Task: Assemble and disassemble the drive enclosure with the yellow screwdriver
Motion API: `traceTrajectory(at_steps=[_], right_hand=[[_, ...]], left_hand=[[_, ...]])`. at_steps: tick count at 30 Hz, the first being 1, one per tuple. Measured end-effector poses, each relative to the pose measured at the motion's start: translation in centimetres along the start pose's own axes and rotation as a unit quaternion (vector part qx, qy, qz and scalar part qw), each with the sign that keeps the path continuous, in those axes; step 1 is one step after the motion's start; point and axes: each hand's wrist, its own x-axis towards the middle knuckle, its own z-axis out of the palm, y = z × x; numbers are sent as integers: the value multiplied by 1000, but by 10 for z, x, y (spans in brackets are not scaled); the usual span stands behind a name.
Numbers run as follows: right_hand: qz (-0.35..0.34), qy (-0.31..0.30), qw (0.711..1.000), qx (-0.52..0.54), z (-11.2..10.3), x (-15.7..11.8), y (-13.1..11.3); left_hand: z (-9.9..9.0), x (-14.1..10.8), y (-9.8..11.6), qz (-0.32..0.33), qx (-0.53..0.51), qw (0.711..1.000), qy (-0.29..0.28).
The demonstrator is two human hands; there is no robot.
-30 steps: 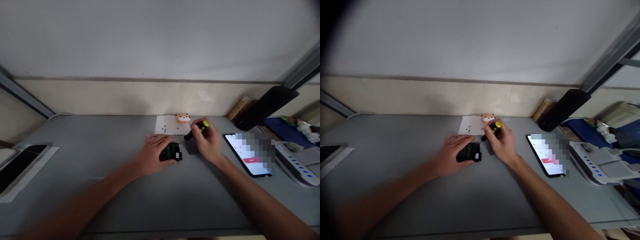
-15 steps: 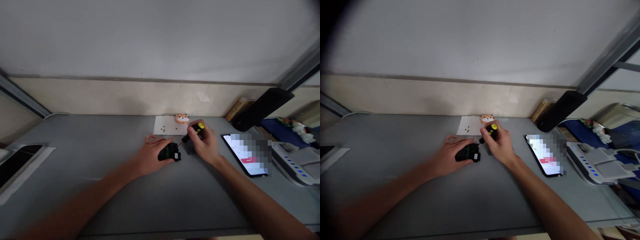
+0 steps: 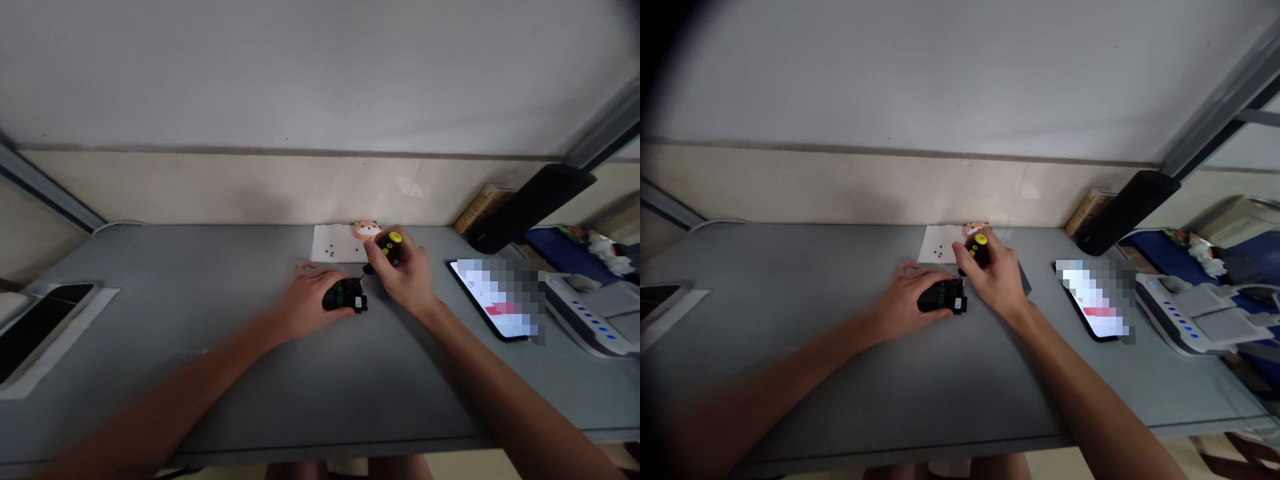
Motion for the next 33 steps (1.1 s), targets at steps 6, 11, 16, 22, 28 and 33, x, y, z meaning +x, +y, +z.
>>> traceTrajectory(at_steps=[6, 11, 16, 22, 28, 33], right_hand=[[42, -2, 999, 18, 17, 13, -1], [71, 3, 997, 42, 26, 22, 4], [99, -6, 979, 179, 26, 21, 10], [147, -67, 928, 335, 21, 19, 7], [168, -63, 909, 377, 21, 18, 0], [202, -86, 888, 404, 13, 19, -8]], left_hand=[[0, -1, -5, 24, -10, 1000, -1], [0, -2, -8, 57, -12, 998, 7], [1, -2, -8, 51, -10, 999, 0], [6, -2, -7, 41, 11, 999, 20], [7, -4, -5, 40, 17, 999, 22], [5, -4, -5, 41, 24, 999, 21]])
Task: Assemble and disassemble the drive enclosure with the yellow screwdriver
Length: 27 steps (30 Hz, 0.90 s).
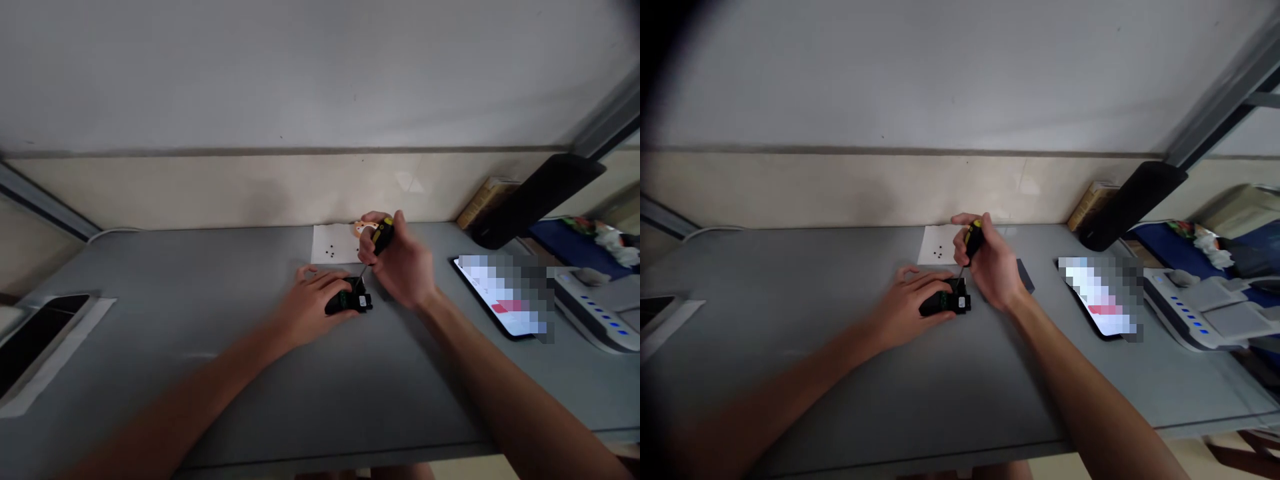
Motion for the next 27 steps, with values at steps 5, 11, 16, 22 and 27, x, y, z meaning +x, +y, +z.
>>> traceTrajectory(at_steps=[5, 11, 16, 22, 27], right_hand=[[-4, -2, 1000, 1, -6, -2, -1], [-24, 7, 1000, -20, -7, 1, 6], [-9, -1, 1000, -21, -3, 0, -3], [-17, 19, 1000, -15, -8, -2, -1], [-35, 26, 998, -54, -9, 2, 4]], left_hand=[[-1, 1, -1, 4, 1, 1000, -6], [0, 0, 0, -7, 5, 1000, -12], [4, -3, 4, -42, 6, 999, -1], [6, -5, 6, -42, 4, 999, 9], [-5, -3, 1, -10, 2, 1000, -21]])
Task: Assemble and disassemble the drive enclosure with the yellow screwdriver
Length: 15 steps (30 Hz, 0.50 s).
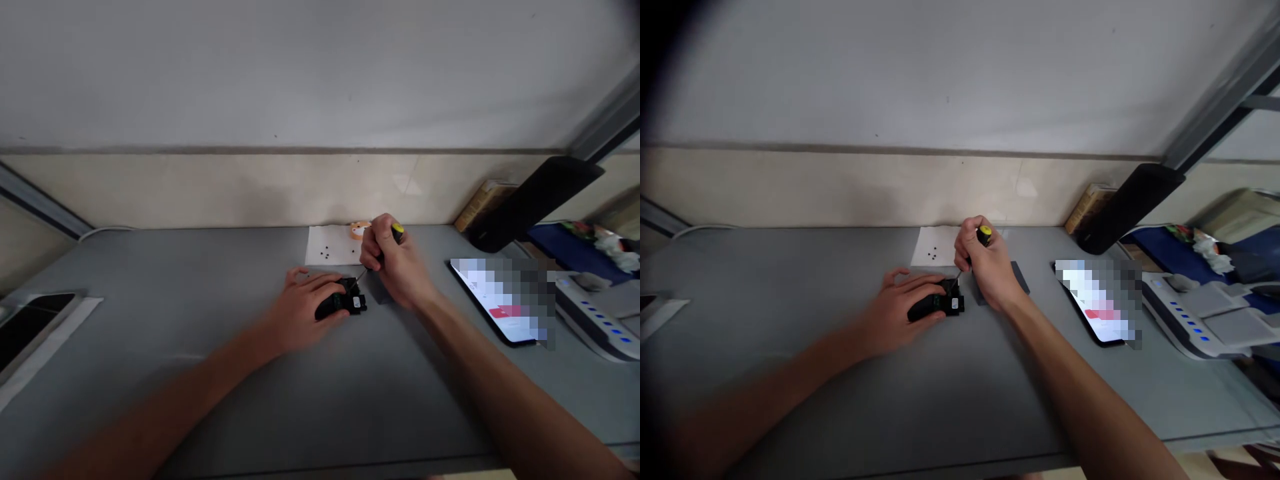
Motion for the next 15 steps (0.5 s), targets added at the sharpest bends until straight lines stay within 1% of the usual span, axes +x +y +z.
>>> traceTrajectory(at_steps=[4, 8, 10, 12, 15], right_hand=[[32, -18, 999, 32, 3, -1, -8], [35, -22, 997, 72, 1, -3, -11], [30, -10, 997, 66, 0, -4, -8], [25, -2, 999, 38, 0, -3, -5], [11, -1, 1000, 14, 0, -1, -2]], left_hand=[[-9, 2, -8, 40, -4, 998, -38], [-9, 2, -11, 40, -7, 999, -34], [-7, 2, -10, 37, -8, 999, -32], [-7, 3, -9, 33, -9, 999, -33], [-8, 3, -8, 31, -12, 999, -35]])
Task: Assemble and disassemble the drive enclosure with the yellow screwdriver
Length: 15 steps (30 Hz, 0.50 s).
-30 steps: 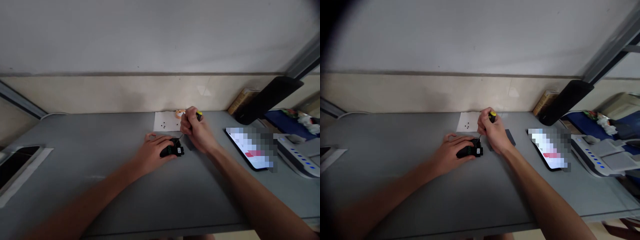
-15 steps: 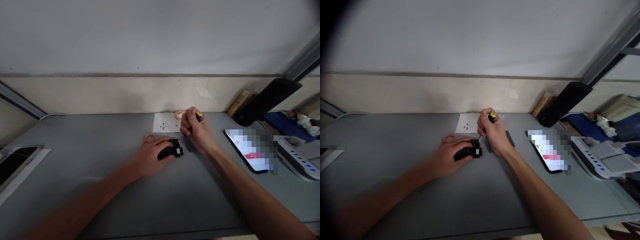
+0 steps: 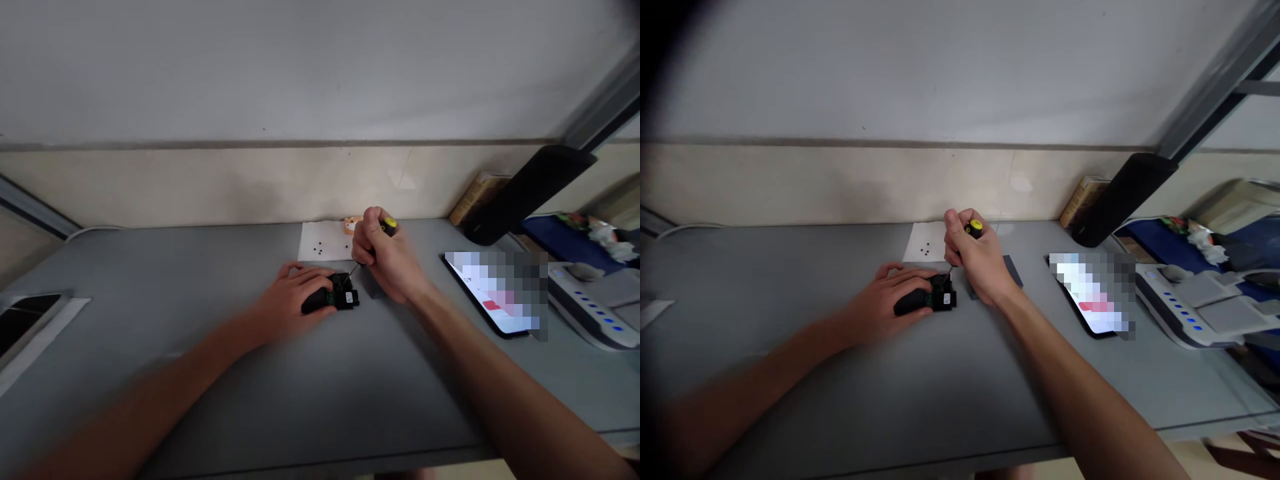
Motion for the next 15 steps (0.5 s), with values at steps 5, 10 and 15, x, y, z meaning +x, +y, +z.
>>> traceTrajectory(at_steps=[5, 10, 15], right_hand=[[7, -20, 1000, 6, -1, 2, -7], [58, -45, 996, 57, -4, 0, -13], [57, -44, 996, 61, -5, -2, -9]], left_hand=[[0, 0, -1, 2, 0, 1000, -4], [2, -1, -2, 7, 4, 1000, 7], [2, 0, -1, 8, -1, 1000, 9]])
